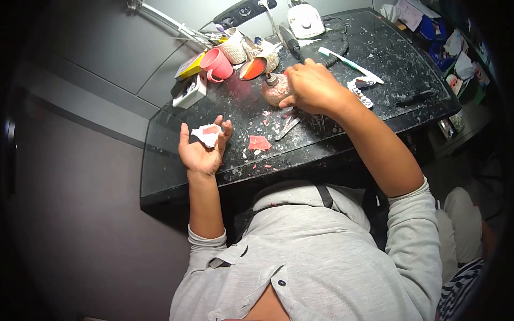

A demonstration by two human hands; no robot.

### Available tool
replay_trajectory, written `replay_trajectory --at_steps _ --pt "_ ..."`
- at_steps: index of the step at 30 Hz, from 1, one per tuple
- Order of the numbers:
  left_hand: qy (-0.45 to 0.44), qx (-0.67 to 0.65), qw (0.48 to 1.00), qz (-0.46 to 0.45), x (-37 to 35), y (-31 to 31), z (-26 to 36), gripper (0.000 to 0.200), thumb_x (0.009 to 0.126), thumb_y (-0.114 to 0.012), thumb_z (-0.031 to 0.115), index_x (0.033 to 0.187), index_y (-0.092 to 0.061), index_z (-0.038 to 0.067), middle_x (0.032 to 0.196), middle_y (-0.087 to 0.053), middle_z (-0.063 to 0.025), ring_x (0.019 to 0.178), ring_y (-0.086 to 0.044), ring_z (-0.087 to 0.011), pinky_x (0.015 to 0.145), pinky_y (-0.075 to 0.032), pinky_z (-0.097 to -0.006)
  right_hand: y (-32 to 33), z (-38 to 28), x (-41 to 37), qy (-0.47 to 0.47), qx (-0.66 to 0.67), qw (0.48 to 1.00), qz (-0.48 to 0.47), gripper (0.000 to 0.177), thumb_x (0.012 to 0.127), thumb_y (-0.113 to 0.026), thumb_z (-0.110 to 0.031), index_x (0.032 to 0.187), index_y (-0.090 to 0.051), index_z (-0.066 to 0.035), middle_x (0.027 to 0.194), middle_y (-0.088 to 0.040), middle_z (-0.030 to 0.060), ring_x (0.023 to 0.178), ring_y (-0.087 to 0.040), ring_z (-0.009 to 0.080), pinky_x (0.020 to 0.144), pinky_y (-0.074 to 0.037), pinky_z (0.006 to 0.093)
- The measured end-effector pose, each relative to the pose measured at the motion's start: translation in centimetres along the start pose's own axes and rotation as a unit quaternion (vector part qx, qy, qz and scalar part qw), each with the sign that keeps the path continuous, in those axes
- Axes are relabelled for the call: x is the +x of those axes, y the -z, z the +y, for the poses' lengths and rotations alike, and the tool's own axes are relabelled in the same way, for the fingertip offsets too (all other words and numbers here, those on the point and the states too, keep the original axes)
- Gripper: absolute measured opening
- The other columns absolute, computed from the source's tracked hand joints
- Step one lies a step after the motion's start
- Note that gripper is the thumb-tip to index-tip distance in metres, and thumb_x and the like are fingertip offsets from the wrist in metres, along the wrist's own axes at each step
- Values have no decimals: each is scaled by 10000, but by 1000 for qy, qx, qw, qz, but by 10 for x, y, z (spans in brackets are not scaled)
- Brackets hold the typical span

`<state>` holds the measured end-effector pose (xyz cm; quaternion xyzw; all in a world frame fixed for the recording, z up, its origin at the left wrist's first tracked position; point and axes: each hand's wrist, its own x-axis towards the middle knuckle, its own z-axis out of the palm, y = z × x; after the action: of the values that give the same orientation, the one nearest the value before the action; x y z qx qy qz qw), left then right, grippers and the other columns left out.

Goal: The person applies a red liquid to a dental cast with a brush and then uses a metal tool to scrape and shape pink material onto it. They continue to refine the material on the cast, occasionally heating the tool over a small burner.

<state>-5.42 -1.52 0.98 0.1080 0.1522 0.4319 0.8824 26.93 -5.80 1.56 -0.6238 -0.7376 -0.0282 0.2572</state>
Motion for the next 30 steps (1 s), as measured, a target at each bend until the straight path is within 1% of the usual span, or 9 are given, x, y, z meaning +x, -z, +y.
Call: replay_trajectory --at_steps 4,8,9,10,14,20,21,24,30 --pt "-13 78 997 -21 5 -1 2 673 842 -611 223 1332 -387 -180 1098 -506 -279 1163 -464 -432 929 -555 -524 10 -11 4 -15 31 994 -101 551 772 -843 -422 1037 -671 29 1070 -683 171 1108 -589 367 935 -470 464" --pt "-54 146 987 45 4 2 9 542 783 -541 -18 1268 -398 -213 1168 -515 -318 1179 -517 -477 1007 -520 -558 -4 -8 -2 58 57 996 -27 507 761 -844 -454 755 -720 37 826 -720 205 911 -670 394 854 -520 473" --pt "-59 135 988 53 3 0 10 526 832 -509 -49 1305 -362 -227 1316 -469 -405 1309 -450 -581 1084 -471 -633 -3 -14 -4 107 92 989 31 486 769 -844 -424 704 -703 37 745 -698 224 846 -683 413 801 -532 486" --pt "-60 141 987 53 1 -2 12 526 832 -509 -49 1305 -362 -227 1316 -469 -405 1309 -450 -581 1084 -471 -633 3 -17 -4 38 110 986 -121 377 783 -852 -352 866 -714 -11 911 -690 224 1021 -639 401 924 -483 493" --pt "-16 110 993 -26 -6 1 22 565 974 -474 51 1409 -248 -229 1531 -223 -476 1452 -213 -626 1166 -363 -681 12 -21 -16 61 174 978 -98 399 799 -849 -361 923 -734 1 906 -682 243 996 -644 389 909 -489 474" --pt "-60 203 972 -105 -6 16 30 522 1066 -375 181 1439 -319 -180 1490 -361 -448 1341 -515 -492 1075 -532 -506 13 -20 -26 115 265 947 -142 417 834 -830 -358 1032 -761 2 918 -669 213 983 -636 389 893 -492 456" --pt "-103 272 956 -36 -8 14 27 487 1092 -362 199 1427 -371 -154 1435 -472 -407 1197 -654 -398 936 -605 -419 12 -19 -29 128 274 945 -124 403 837 -827 -351 1019 -761 2 912 -668 211 976 -635 381 894 -491 450" --pt "-175 488 854 -46 -10 18 27 484 1113 -385 254 1412 -420 -124 1369 -562 -355 1041 -706 -324 817 -602 -364 10 -14 -36 125 257 956 -65 359 846 -816 -330 963 -760 4 920 -703 201 976 -651 370 897 -502 447" --pt "-249 535 807 -33 1 16 17 424 1092 -495 231 1373 -469 -85 1210 -659 -243 892 -708 -279 756 -595 -358 14 -6 -40 104 249 963 -6 318 850 -809 -296 893 -739 11 897 -726 179 992 -665 346 893 -509 442"
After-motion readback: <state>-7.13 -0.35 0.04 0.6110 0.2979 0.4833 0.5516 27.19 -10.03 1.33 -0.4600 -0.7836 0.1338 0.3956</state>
